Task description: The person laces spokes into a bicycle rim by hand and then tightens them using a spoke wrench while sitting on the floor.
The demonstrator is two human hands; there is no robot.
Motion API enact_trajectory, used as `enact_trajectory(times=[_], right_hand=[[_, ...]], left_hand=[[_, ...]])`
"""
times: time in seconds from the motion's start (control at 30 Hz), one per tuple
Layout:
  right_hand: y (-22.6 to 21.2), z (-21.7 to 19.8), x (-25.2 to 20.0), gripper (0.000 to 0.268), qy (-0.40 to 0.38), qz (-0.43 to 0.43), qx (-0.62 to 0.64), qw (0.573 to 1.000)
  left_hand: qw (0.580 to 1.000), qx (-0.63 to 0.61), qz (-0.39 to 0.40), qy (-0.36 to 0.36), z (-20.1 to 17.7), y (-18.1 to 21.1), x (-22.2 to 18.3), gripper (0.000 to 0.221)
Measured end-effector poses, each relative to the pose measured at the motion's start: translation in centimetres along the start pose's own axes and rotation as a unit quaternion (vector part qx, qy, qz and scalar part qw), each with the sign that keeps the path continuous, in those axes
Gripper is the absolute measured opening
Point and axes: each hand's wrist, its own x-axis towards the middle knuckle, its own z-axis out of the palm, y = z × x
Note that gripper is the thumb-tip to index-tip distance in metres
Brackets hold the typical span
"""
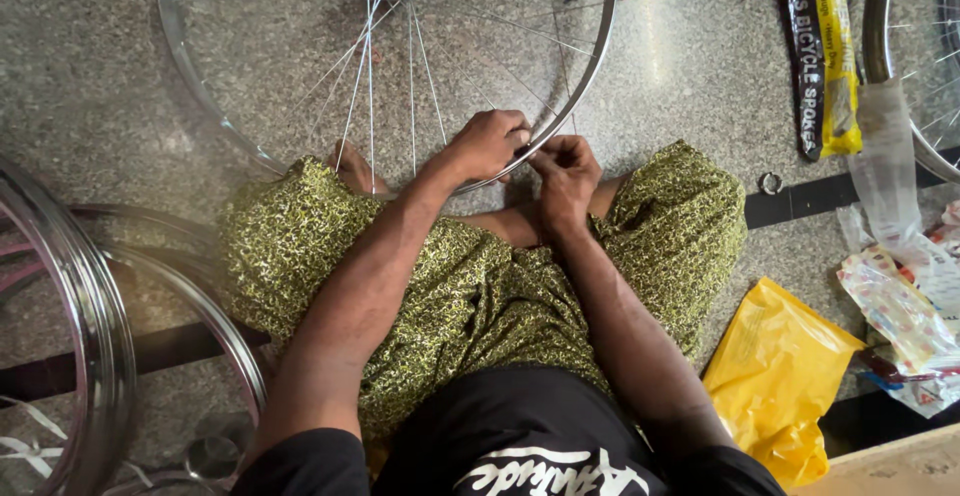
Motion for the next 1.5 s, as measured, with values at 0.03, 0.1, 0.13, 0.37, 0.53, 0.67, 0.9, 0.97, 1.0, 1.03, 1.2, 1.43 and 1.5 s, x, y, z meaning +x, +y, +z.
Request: enact_trajectory(times=[0.03, 0.1, 0.13, 0.37, 0.53, 0.67, 0.9, 0.97, 1.0, 1.03, 1.2, 1.43, 1.5], right_hand=[[-0.5, 0.0, -0.2, 0.02, 0.002, 0.037, -0.015, 0.999], [-1.9, 0.1, 0.3, 0.02, 0.005, 0.104, -0.042, 0.994], [-2.3, 0.1, 0.4, 0.016, -0.015, 0.114, -0.054, 0.992], [-2.5, -0.3, 0.3, 0.007, -0.08, 0.125, -0.058, 0.987], [-1.9, -0.7, 0.3, 0.006, -0.103, 0.109, -0.118, 0.982], [-1.5, -0.5, 0.2, 0.008, -0.101, 0.116, -0.119, 0.981], [-0.9, -1.0, 0.5, 0.007, -0.116, 0.128, -0.085, 0.981], [-0.9, -0.7, 0.2, 0.008, -0.123, 0.121, -0.074, 0.982], [-1.0, -0.8, 0.3, 0.009, -0.125, 0.117, -0.071, 0.983], [-1.2, -0.7, 0.5, 0.009, -0.121, 0.121, -0.082, 0.982], [-2.4, -0.4, 0.0, 0.008, -0.109, 0.163, -0.109, 0.974], [-2.6, -0.3, 0.0, 0.007, -0.116, 0.146, -0.132, 0.974], [-2.5, -0.3, 0.0, 0.007, -0.115, 0.155, -0.123, 0.973]], left_hand=[[1.0, 0.008, -0.008, -0.006, 0.1, -0.1, -0.2, 0.021], [0.999, 0.012, -0.028, -0.012, -0.1, -0.1, 0.1, 0.021], [0.999, 0.003, -0.045, -0.017, 0.1, -0.3, 0.1, 0.02], [0.972, 0.209, -0.108, 0.008, 0.6, 0.1, 0.3, 0.031], [0.995, 0.102, -0.002, 0.011, 0.4, -2.3, 0.9, 0.031], [0.969, 0.23, -0.084, 0.016, 1.9, -2.0, 0.6, 0.041], [0.987, 0.152, -0.056, 0.02, 0.5, -1.1, 0.1, 0.033], [0.971, 0.221, -0.075, 0.058, 1.2, -0.8, -0.4, 0.043], [0.977, 0.197, -0.057, 0.053, 0.8, -0.7, -0.2, 0.038], [0.983, 0.172, -0.04, 0.048, 0.1, -0.7, 0.1, 0.034], [0.982, 0.135, -0.133, 0.001, 0.6, -0.1, -0.8, 0.034], [0.986, 0.15, -0.078, 0.004, 0.3, -0.7, -0.3, 0.029], [0.977, 0.188, -0.102, 0.017, 0.5, -0.2, -0.9, 0.034]])
